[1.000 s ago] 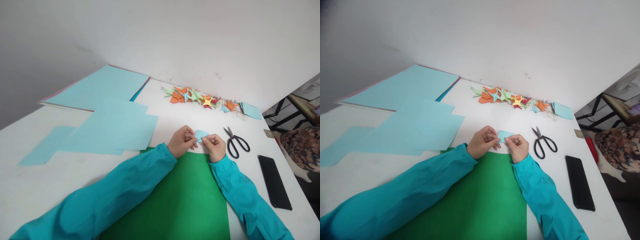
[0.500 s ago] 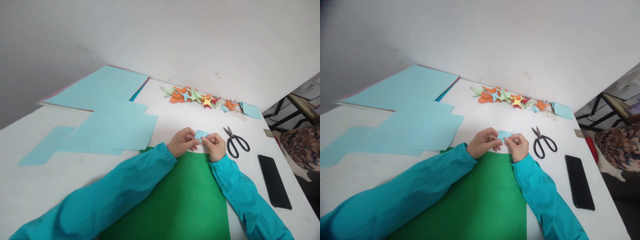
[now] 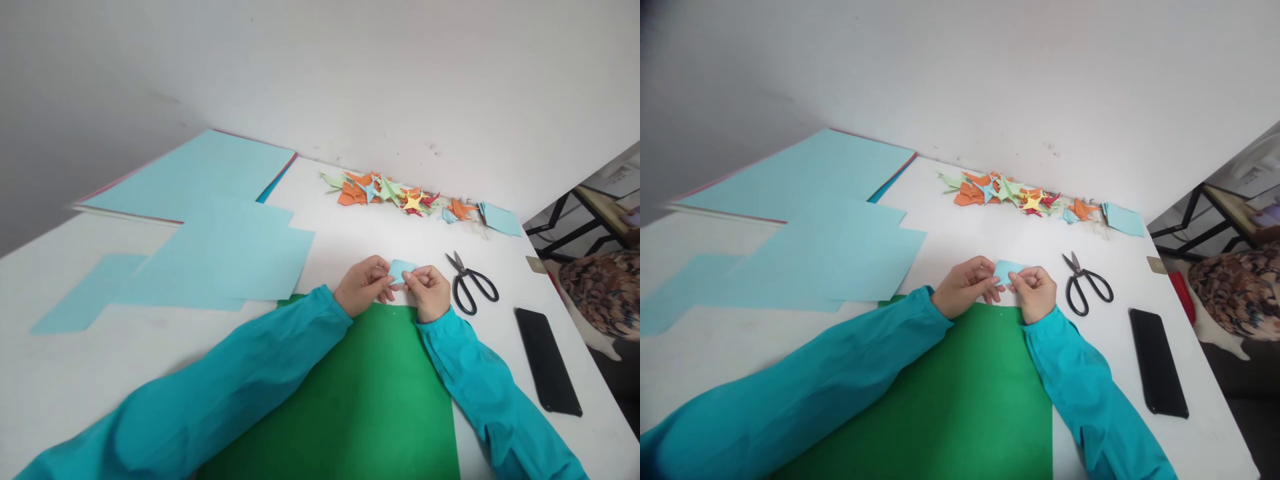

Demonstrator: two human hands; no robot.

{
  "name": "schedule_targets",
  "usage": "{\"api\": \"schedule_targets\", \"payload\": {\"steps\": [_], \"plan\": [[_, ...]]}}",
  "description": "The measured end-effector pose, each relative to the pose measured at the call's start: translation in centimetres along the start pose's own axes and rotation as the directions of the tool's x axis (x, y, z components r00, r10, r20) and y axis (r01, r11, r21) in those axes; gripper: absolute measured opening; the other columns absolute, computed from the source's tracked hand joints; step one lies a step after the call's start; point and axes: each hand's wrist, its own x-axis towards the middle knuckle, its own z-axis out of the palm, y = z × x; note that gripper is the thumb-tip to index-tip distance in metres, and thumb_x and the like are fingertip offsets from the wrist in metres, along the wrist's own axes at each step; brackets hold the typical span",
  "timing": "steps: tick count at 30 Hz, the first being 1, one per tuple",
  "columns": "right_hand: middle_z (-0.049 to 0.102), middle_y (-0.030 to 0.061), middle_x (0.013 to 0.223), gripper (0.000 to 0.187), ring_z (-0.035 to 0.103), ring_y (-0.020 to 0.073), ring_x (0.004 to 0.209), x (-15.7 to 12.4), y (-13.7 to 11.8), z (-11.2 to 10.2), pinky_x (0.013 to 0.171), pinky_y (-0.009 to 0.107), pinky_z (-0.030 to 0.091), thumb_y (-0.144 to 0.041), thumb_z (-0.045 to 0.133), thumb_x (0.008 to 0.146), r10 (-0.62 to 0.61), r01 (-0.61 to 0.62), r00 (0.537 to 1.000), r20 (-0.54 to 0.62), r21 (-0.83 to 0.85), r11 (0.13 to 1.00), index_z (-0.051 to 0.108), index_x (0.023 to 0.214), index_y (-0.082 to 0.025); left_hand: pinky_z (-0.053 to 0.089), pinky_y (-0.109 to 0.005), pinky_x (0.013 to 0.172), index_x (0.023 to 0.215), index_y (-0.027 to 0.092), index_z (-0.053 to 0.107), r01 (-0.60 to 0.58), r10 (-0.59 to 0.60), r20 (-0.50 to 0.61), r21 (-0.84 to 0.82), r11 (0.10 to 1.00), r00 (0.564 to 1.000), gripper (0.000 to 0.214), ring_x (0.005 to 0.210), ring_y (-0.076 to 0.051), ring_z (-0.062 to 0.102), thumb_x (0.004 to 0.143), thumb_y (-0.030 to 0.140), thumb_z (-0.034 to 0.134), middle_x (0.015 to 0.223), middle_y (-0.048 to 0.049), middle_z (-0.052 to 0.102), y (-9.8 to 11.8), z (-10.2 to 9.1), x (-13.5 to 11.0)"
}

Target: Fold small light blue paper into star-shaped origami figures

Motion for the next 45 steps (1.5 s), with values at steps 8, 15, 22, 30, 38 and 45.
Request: {"api": "schedule_targets", "payload": {"steps": [8,15,22,30,38,45], "plan": [[0.060,-0.0038,0.045,0.025,0.055,0.0103,0.041,0.2,0.1,-0.2,0.044,0.022,0.042,-0.031,0.073,0.058,-0.026,0.026,1.000,0.011,0.004,1.000,0.053,0.063,-0.017,0.046,-0.021,0.047,0.071,0.011,0.056,-0.005,-0.006,0.077,0.142,0.990,0.997,0.028,0.052,-0.011,0.057,0.073,0.039,0.055,0.057,-0.0022,0.058,0.7,-0.2,0.0],[0.060,-0.0035,0.045,0.025,0.054,0.0097,0.041,0.1,0.0,-0.2,0.045,0.022,0.042,-0.032,0.073,0.058,-0.044,0.045,0.998,0.052,-0.018,0.999,0.053,0.062,-0.017,0.040,-0.018,0.044,0.064,0.012,0.059,-0.026,-0.006,0.119,0.267,0.963,0.993,0.025,0.046,-0.008,0.051,0.073,0.035,0.056,0.050,0.0009,0.055,0.7,0.0,-0.2],[0.060,-0.0034,0.045,0.025,0.054,0.0099,0.041,0.0,-0.1,-0.2,0.045,0.022,0.042,-0.032,0.073,0.059,-0.039,0.040,0.998,0.055,-0.020,0.999,0.053,0.063,-0.017,0.040,-0.017,0.041,0.063,0.010,0.062,0.017,-0.044,0.125,0.203,0.979,0.991,0.027,0.044,-0.009,0.054,0.072,0.035,0.057,0.051,-0.0017,0.059,0.9,-0.1,-0.1],[0.061,-0.0035,0.045,0.025,0.055,0.0102,0.040,0.1,0.1,-0.2,0.045,0.022,0.043,-0.032,0.073,0.059,-0.029,0.030,0.998,0.053,-0.006,1.000,0.053,0.064,-0.017,0.039,-0.017,0.038,0.073,0.010,0.062,0.098,-0.115,0.123,0.139,0.986,0.986,0.029,0.045,-0.010,0.058,0.072,0.038,0.056,0.072,-0.0088,0.068,0.5,-0.1,-0.2],[0.060,-0.0037,0.044,0.023,0.053,0.0083,0.040,0.2,0.1,-0.3,0.044,0.020,0.041,-0.028,0.074,0.058,-0.027,0.026,0.999,0.027,0.040,0.999,0.054,0.062,-0.016,0.041,-0.021,0.038,0.064,0.009,0.057,0.145,-0.150,0.080,0.065,0.987,0.985,0.035,0.042,-0.013,0.057,0.073,0.042,0.054,0.056,-0.0078,0.063,0.9,-0.2,-0.3],[0.060,-0.0040,0.043,0.023,0.052,0.0079,0.038,0.2,0.0,-0.2,0.044,0.020,0.040,-0.027,0.074,0.058,-0.020,0.020,1.000,0.010,0.052,0.998,0.054,0.061,-0.016,0.040,-0.020,0.038,0.060,0.010,0.056,0.099,-0.109,0.078,0.119,0.988,0.991,0.033,0.040,-0.011,0.055,0.070,0.041,0.058,0.051,-0.0045,0.060,1.1,0.0,-0.3]]}}
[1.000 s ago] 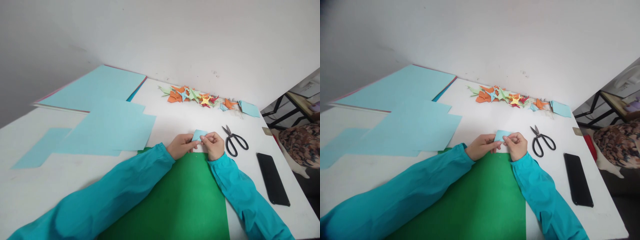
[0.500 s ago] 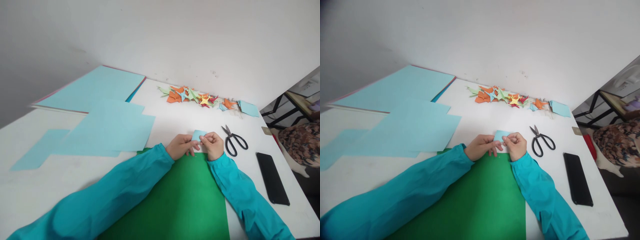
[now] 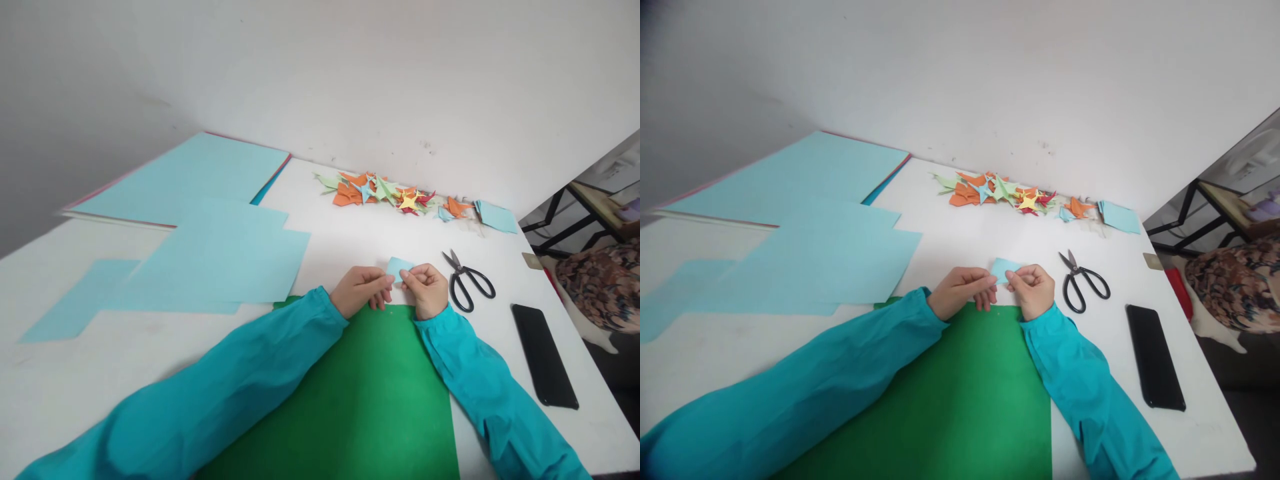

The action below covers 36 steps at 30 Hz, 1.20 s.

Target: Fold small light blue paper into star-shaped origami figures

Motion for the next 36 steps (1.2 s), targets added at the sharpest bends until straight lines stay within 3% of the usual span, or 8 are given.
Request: {"api": "schedule_targets", "payload": {"steps": [3,9,23,26,32,36], "plan": [[0.060,-0.0041,0.043,0.023,0.052,0.0080,0.038,0.02,0.02,-0.02,0.044,0.020,0.041,-0.027,0.074,0.058,-0.003,0.003,1.000,0.001,0.007,1.000,0.054,0.061,-0.016,0.039,-0.019,0.039,0.057,0.010,0.056,-0.026,0.026,0.011,0.074,0.997,1.000,0.027,0.041,-0.010,0.054,0.067,0.035,0.061,0.047,-0.0022,0.058,-0.06,-0.02,0.03],[0.061,-0.0038,0.043,0.022,0.053,0.0075,0.039,0.02,0.04,-0.10,0.044,0.019,0.041,-0.026,0.074,0.058,-0.002,0.002,1.000,0.001,0.000,1.000,0.054,0.061,-0.015,0.039,-0.020,0.041,0.059,0.010,0.055,0.036,-0.036,0.042,0.001,0.999,0.998,0.020,0.040,-0.009,0.053,0.068,0.027,0.056,0.048,-0.0020,0.058,0.15,-0.18,-0.02],[0.056,-0.0049,0.037,0.027,0.049,0.0073,0.034,0.63,0.71,-0.21,0.038,0.018,0.039,-0.026,0.078,0.051,0.061,-0.054,0.996,-0.059,0.123,0.991,0.053,0.057,-0.015,0.040,-0.021,0.041,0.062,0.010,0.054,0.025,-0.023,0.051,-0.024,0.999,0.998,0.018,0.040,-0.011,0.055,0.070,0.026,0.048,0.048,-0.0022,0.058,-0.35,-0.48,-0.07],[0.056,-0.0046,0.038,0.026,0.048,0.0070,0.033,0.39,0.39,-0.12,0.038,0.018,0.039,-0.026,0.076,0.053,0.039,-0.036,0.999,-0.027,0.098,0.995,0.054,0.058,-0.015,0.040,-0.021,0.041,0.062,0.010,0.055,0.007,-0.006,0.055,-0.021,1.000,0.998,0.023,0.041,-0.011,0.055,0.072,0.030,0.049,0.050,-0.0029,0.059,-0.14,-0.33,-0.15],[0.058,-0.0040,0.040,0.022,0.051,0.0075,0.035,-0.21,-0.14,-0.12,0.039,0.018,0.039,-0.024,0.074,0.057,-0.016,0.016,0.996,0.091,-0.003,1.000,0.054,0.058,-0.016,0.040,-0.018,0.041,0.065,0.009,0.059,-0.043,0.038,0.037,0.147,0.988,0.999,0.024,0.042,-0.008,0.053,0.069,0.033,0.059,0.052,-0.0007,0.058,-0.03,0.21,-0.03],[0.058,-0.0046,0.042,0.022,0.053,0.0089,0.037,-0.03,0.08,-0.24,0.042,0.020,0.042,-0.027,0.072,0.061,0.002,-0.012,0.991,0.137,0.071,0.997,0.052,0.063,-0.017,0.040,-0.018,0.041,0.062,0.009,0.058,-0.052,0.045,0.055,0.139,0.989,0.997,0.027,0.042,-0.008,0.053,0.073,0.034,0.056,0.051,-0.0014,0.058,-0.27,0.01,0.07]]}}
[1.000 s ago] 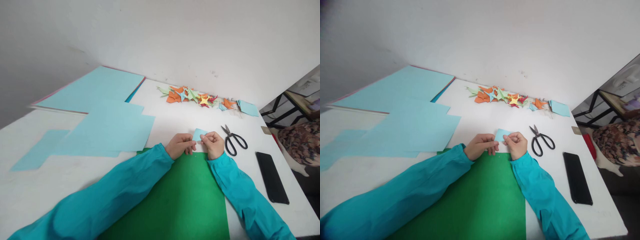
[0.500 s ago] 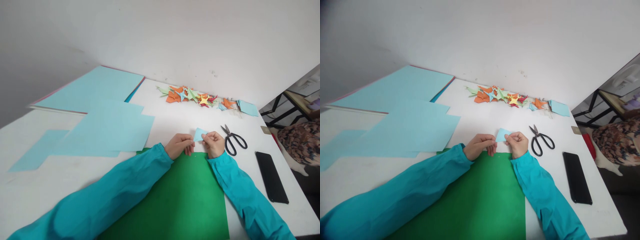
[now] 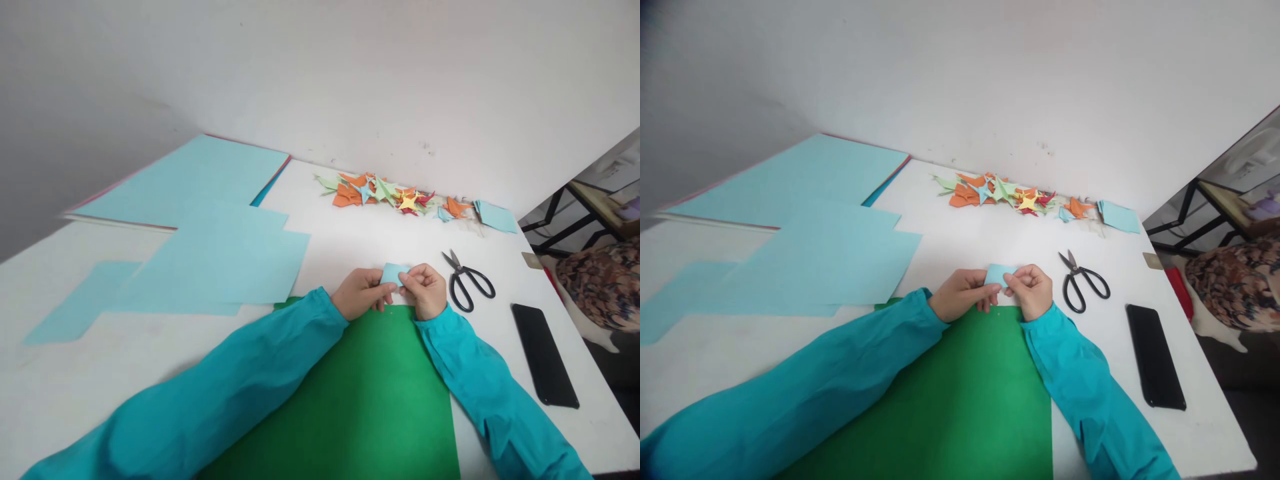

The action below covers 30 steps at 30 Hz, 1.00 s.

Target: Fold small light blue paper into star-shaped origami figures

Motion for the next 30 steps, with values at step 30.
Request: {"api": "schedule_targets", "payload": {"steps": [30], "plan": [[0.052,-0.0028,0.039,0.036,0.042,0.0066,0.035,-0.4,-1.0,0.2,0.038,0.020,0.032,-0.044,0.062,0.069,0.054,-0.031,0.994,0.094,-0.232,0.972,0.055,0.048,-0.016,0.040,-0.019,0.038,0.062,0.012,0.050,0.055,-0.061,-0.072,-0.079,0.995,0.995,0.044,0.037,-0.009,0.052,0.078,0.051,0.042,0.045,-0.0003,0.055,0.2,0.0,0.1]]}}
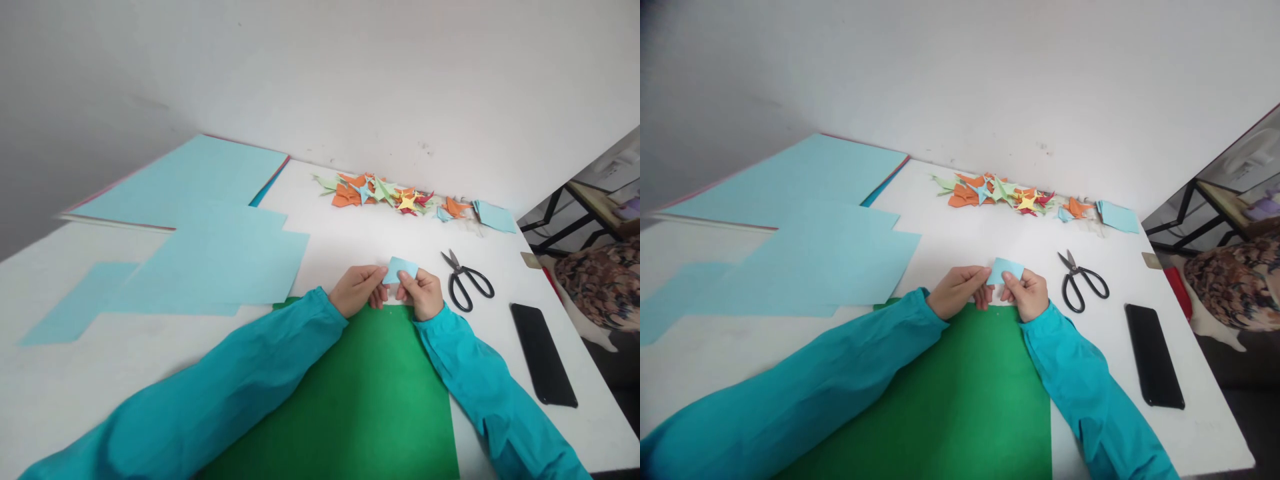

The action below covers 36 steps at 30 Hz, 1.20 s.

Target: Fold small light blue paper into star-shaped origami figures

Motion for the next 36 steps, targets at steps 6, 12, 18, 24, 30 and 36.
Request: {"api": "schedule_targets", "payload": {"steps": [6,12,18,24,30,36], "plan": [[0.053,-0.0023,0.041,0.035,0.043,0.0066,0.036,0.01,0.13,-0.07,0.038,0.020,0.033,-0.043,0.061,0.070,-0.002,0.002,1.000,-0.005,0.001,1.000,0.055,0.049,-0.016,0.040,-0.019,0.041,0.063,0.011,0.053,-0.043,0.043,0.056,-0.004,0.999,0.997,0.038,0.041,-0.008,0.052,0.073,0.047,0.053,0.048,0.0003,0.055,0.04,-0.07,-0.14],[0.055,-0.0018,0.043,0.034,0.044,0.0077,0.037,-0.09,0.13,0.11,0.039,0.021,0.035,-0.043,0.061,0.070,-0.021,0.021,1.000,-0.011,-0.001,1.000,0.055,0.050,-0.016,0.040,-0.018,0.042,0.066,0.011,0.053,-0.094,0.091,0.070,0.041,0.995,0.993,0.028,0.044,-0.008,0.052,0.070,0.038,0.059,0.052,0.0017,0.054,-0.25,-0.04,-0.16],[0.055,-0.0013,0.045,0.033,0.048,0.0096,0.041,-0.22,0.30,0.24,0.042,0.023,0.039,-0.045,0.060,0.070,-0.014,0.013,0.996,0.090,0.012,1.000,0.057,0.054,-0.017,0.040,-0.018,0.043,0.066,0.011,0.054,-0.135,0.130,0.110,0.036,0.990,0.985,0.029,0.044,-0.007,0.052,0.072,0.039,0.057,0.056,0.0008,0.055,-0.30,-0.11,-0.11],[0.055,-0.0016,0.044,0.035,0.046,0.0091,0.039,-0.18,0.11,0.23,0.042,0.023,0.039,-0.046,0.060,0.071,-0.046,0.053,0.985,0.167,-0.042,0.998,0.057,0.052,-0.017,0.040,-0.017,0.042,0.064,0.010,0.056,-0.116,0.108,0.189,0.029,0.993,0.976,0.031,0.045,-0.007,0.054,0.073,0.040,0.056,0.057,-0.0015,0.058,-0.05,-0.39,-0.09],[0.054,-0.0016,0.041,0.037,0.045,0.0086,0.037,-0.21,0.03,0.05,0.039,0.022,0.037,-0.046,0.059,0.071,-0.035,0.042,0.989,0.141,-0.045,0.998,0.056,0.049,-0.016,0.040,-0.017,0.040,0.061,0.010,0.055,-0.060,0.061,0.156,-0.010,0.998,0.986,0.029,0.042,-0.008,0.054,0.069,0.038,0.061,0.051,-0.0007,0.058,0.03,-0.46,-0.08],[0.056,0.0000,0.039,0.040,0.046,0.0085,0.034,-0.26,-0.17,0.24,0.036,0.021,0.037,-0.049,0.060,0.069,-0.008,0.011,0.995,0.104,-0.024,1.000,0.057,0.046,-0.016,0.038,-0.018,0.037,0.050,0.013,0.045,-0.052,0.053,0.035,-0.019,0.998,0.998,0.037,0.035,-0.008,0.050,0.063,0.040,0.066,0.040,0.0020,0.054,0.14,-0.17,-0.17]]}}
